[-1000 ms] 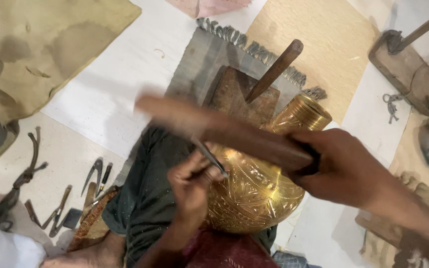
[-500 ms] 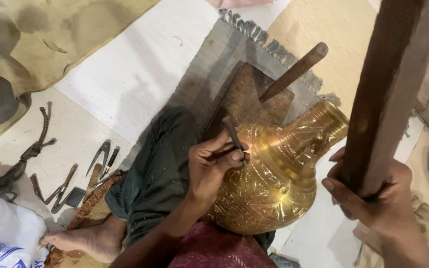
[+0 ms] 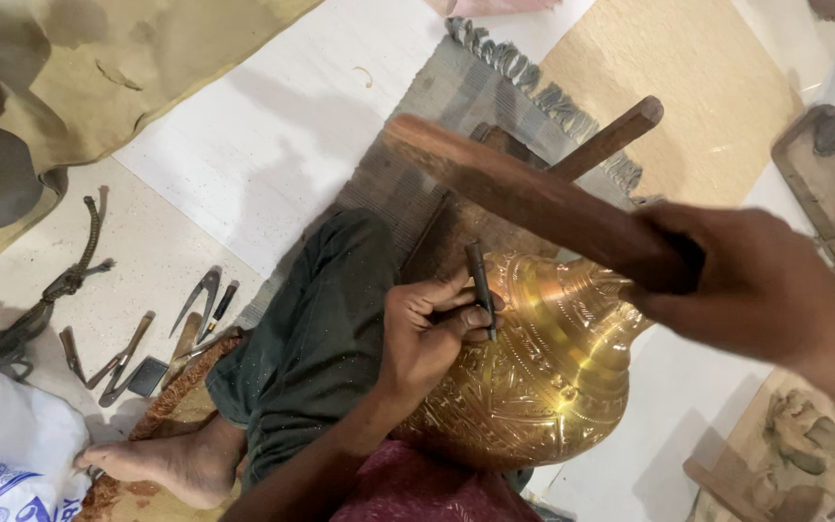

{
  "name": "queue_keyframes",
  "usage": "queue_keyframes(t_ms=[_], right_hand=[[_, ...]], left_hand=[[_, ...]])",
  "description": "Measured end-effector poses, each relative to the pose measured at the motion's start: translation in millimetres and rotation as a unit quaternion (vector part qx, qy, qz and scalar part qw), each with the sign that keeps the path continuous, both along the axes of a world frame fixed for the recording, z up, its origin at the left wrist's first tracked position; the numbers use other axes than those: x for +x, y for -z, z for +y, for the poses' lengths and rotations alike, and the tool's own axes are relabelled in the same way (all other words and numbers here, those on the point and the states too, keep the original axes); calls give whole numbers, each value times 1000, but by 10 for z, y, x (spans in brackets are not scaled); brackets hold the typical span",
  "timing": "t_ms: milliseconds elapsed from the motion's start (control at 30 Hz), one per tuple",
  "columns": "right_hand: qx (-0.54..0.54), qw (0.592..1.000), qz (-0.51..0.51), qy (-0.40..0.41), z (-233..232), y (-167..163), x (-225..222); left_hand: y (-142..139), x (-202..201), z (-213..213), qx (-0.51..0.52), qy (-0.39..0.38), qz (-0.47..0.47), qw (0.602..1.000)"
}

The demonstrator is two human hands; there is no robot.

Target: The person sits on the floor and uses a metal chisel and wooden mallet to engrave decorative patterns into a brass vase. The person repeatedly strikes the chisel to create fine lines and geometric designs on the vase's surface.

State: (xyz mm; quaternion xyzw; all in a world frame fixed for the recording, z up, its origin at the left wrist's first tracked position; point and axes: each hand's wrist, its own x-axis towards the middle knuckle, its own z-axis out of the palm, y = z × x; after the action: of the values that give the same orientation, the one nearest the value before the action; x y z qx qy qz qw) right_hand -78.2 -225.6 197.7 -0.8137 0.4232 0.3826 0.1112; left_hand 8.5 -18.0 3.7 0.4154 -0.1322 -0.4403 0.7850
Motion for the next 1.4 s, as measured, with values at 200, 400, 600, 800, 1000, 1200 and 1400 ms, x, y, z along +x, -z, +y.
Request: queue_keyframes(t_ms=[200, 400, 600, 800, 1000, 1200, 1400], right_hand=[[42, 995, -36, 83, -188, -24, 457], [4, 976, 171, -138, 19, -180, 872], [37, 976, 168, -130, 182, -276, 1097], [115, 990, 67, -53, 44, -93, 985], [92, 994, 55, 11, -74, 83, 897], [102, 992, -12, 69, -62, 76, 979], [114, 991, -42, 63, 18, 37, 992]], left_hand=[[-5, 1, 7, -23, 1, 2, 1000], [-62, -34, 49, -30, -6, 26, 999], [-102, -38, 65, -4, -16, 35, 999], [-98, -28, 47, 3, -16, 32, 999], [-102, -12, 57, 18, -6, 32, 999], [-93, -27, 55, 26, -8, 37, 999], [-110, -11, 74, 23, -9, 27, 999]])
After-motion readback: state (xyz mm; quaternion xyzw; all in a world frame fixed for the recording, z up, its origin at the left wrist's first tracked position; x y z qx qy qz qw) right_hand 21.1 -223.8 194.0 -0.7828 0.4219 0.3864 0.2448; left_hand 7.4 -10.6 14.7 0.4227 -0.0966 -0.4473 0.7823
